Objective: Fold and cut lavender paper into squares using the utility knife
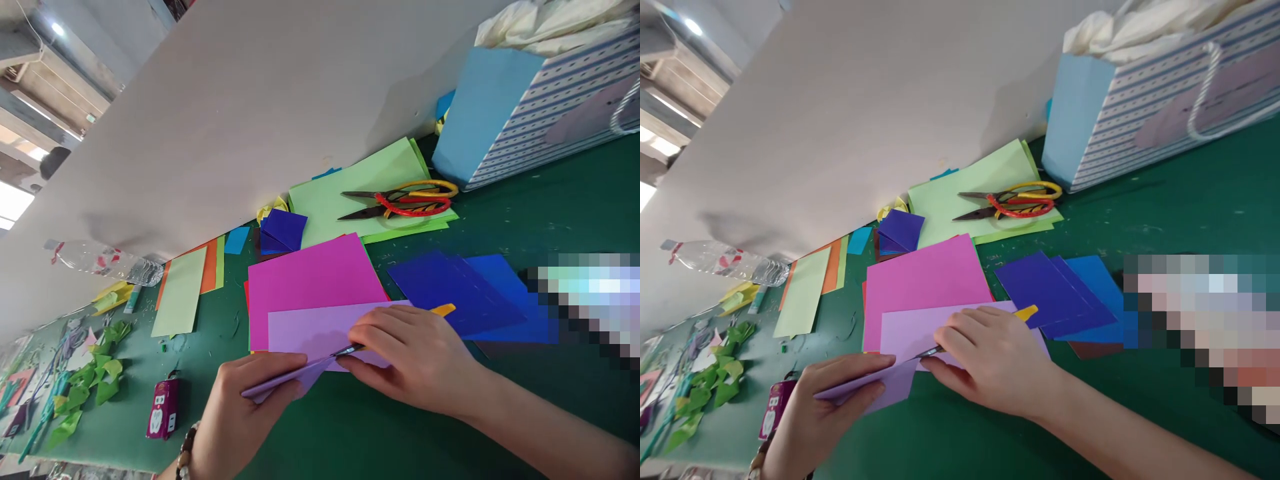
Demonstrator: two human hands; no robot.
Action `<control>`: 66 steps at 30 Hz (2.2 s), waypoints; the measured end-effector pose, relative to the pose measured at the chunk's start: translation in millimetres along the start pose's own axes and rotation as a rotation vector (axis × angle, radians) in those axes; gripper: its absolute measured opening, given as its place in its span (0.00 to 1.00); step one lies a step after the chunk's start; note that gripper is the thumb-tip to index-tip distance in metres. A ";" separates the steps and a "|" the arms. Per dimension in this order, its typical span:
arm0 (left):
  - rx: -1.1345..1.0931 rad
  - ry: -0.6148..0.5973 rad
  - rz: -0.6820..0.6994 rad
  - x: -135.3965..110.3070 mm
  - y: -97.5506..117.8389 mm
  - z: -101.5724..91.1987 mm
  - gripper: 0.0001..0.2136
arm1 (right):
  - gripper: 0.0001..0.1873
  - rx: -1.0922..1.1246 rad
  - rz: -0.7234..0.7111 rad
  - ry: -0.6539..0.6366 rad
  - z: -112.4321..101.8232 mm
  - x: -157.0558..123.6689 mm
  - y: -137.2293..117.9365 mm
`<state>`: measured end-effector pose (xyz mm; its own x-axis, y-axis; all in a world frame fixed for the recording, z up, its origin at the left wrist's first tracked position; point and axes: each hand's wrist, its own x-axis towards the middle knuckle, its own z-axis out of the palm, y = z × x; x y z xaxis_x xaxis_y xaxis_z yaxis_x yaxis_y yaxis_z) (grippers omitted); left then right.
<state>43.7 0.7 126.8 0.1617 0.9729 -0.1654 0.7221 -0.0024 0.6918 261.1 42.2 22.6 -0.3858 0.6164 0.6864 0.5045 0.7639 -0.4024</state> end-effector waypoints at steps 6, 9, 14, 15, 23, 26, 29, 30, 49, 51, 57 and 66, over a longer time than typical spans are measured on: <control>-0.115 -0.001 -0.171 4.1 -12.7 -1.1 0.09 | 0.08 0.072 0.007 -0.080 -2.8 3.4 -2.6; -0.177 -0.066 -0.275 8.9 -14.3 -2.8 0.10 | 0.10 0.086 0.036 -0.140 -5.0 4.2 -2.3; -0.182 -0.125 -0.354 17.2 -11.1 -5.4 0.12 | 0.12 0.066 0.077 -0.199 -8.1 3.4 -1.2; -0.183 -0.129 -0.337 18.5 -10.6 -5.8 0.12 | 0.12 0.064 0.085 -0.211 -8.9 3.2 -0.7; -0.275 -0.172 -0.275 19.7 -11.3 -6.2 0.12 | 0.12 0.066 0.091 -0.270 -16.7 4.6 7.8; -0.253 -0.128 -0.180 16.1 -10.7 -5.7 0.13 | 0.12 0.081 0.079 -0.252 -16.5 5.4 8.5; -0.219 -0.130 -0.103 12.2 -9.7 -4.6 0.16 | 0.12 0.099 0.060 -0.226 -15.1 5.4 6.5; -0.210 -0.131 -0.085 11.2 -9.4 -4.3 0.16 | 0.12 0.106 0.055 -0.219 -14.8 5.4 5.6; -0.110 -0.071 -0.349 13.0 -6.7 3.2 0.10 | 0.09 0.140 0.126 -0.216 -12.9 2.8 0.6; -0.103 -0.065 -0.347 14.3 -6.4 3.8 0.10 | 0.09 0.142 0.142 -0.228 -13.1 2.4 0.2; -0.100 -0.099 -0.352 17.3 -4.0 5.1 0.10 | 0.11 0.153 0.158 -0.266 -13.3 2.0 -0.1; -0.186 -0.143 -0.408 22.1 -7.0 8.9 0.09 | 0.11 0.253 0.280 -0.378 -9.8 2.3 -2.2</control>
<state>48.2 20.1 112.1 -0.0097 0.8438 -0.5366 0.6151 0.4281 0.6621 266.6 40.1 31.0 -0.5378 0.7935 0.2849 0.4441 0.5538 -0.7043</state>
